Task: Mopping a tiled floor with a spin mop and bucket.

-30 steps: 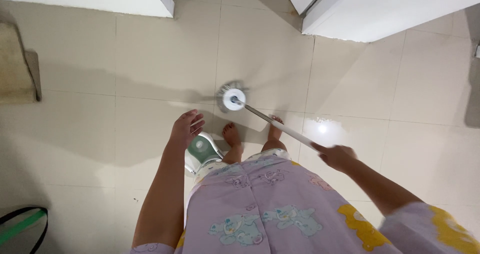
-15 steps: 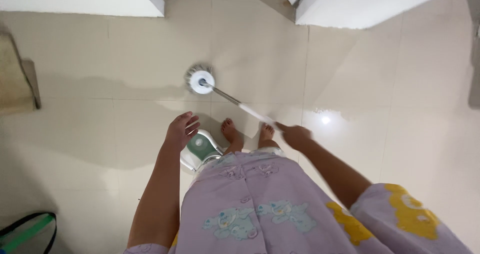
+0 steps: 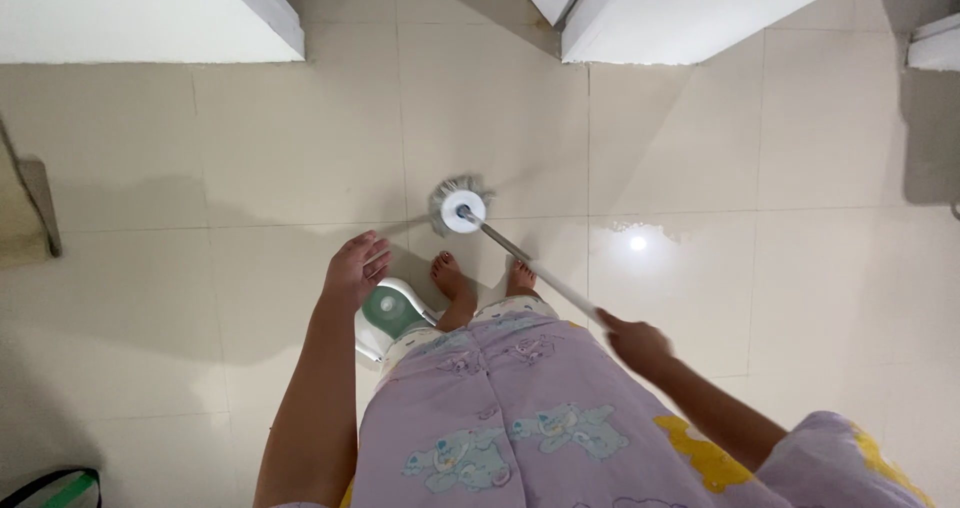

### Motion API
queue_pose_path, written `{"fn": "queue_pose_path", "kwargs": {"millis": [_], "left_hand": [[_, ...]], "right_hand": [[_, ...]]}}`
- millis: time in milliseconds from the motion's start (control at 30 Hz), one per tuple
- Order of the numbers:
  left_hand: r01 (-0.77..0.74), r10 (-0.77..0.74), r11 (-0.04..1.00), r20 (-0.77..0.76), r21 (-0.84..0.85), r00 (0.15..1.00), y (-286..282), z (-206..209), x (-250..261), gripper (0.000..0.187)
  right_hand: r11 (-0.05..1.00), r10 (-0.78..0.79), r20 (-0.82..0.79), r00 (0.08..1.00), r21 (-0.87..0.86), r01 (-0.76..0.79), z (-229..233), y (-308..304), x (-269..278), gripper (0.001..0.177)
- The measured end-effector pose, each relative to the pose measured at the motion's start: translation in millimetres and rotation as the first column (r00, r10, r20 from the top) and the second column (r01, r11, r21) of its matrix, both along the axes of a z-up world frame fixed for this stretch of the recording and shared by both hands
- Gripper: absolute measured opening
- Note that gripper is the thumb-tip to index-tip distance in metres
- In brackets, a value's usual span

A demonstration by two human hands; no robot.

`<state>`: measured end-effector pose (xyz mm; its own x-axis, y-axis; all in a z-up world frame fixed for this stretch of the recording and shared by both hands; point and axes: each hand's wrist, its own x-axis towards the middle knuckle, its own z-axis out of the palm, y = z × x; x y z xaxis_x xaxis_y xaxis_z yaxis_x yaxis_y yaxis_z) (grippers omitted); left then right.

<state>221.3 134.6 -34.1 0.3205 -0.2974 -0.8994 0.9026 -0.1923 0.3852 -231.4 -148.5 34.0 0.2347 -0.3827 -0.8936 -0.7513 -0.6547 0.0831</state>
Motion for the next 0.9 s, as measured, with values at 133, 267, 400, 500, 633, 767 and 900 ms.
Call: {"fn": "queue_pose_path", "kwargs": {"millis": [133,267,400,500,633,767,900], "left_hand": [[-0.008,0.008,0.999,-0.001,0.036,1.000,9,7,0,0.035],[0.009,-0.010,0.999,0.027,0.051,1.000,19,14,-2,0.035],[0.005,-0.006,1.000,0.021,0.027,1.000,27,17,-3,0.033],[0.001,-0.001,1.000,0.018,0.023,1.000,33,9,-1,0.034],[0.023,-0.025,0.998,0.037,0.053,0.999,38,12,7,0.035],[-0.010,0.010,1.000,0.014,0.026,1.000,40,1,20,0.039],[-0.002,0.001,1.000,0.027,0.022,1.000,36,4,28,0.041]], "right_hand": [[0.971,-0.210,0.090,0.973,0.134,0.197,-48,22,94,0.051],[0.990,0.102,0.245,0.964,0.066,-0.122,-107,31,178,0.056],[1.000,0.001,0.251,0.968,-0.020,0.004,-60,19,235,0.052],[0.998,0.054,0.199,0.979,0.032,-0.062,-35,-3,195,0.054],[0.996,0.085,0.139,0.987,0.011,-0.088,-10,-3,92,0.058],[1.000,0.000,0.007,1.000,-0.012,0.000,12,2,-7,0.055],[0.999,-0.035,-0.036,0.999,-0.010,0.034,7,16,-35,0.054]]}}
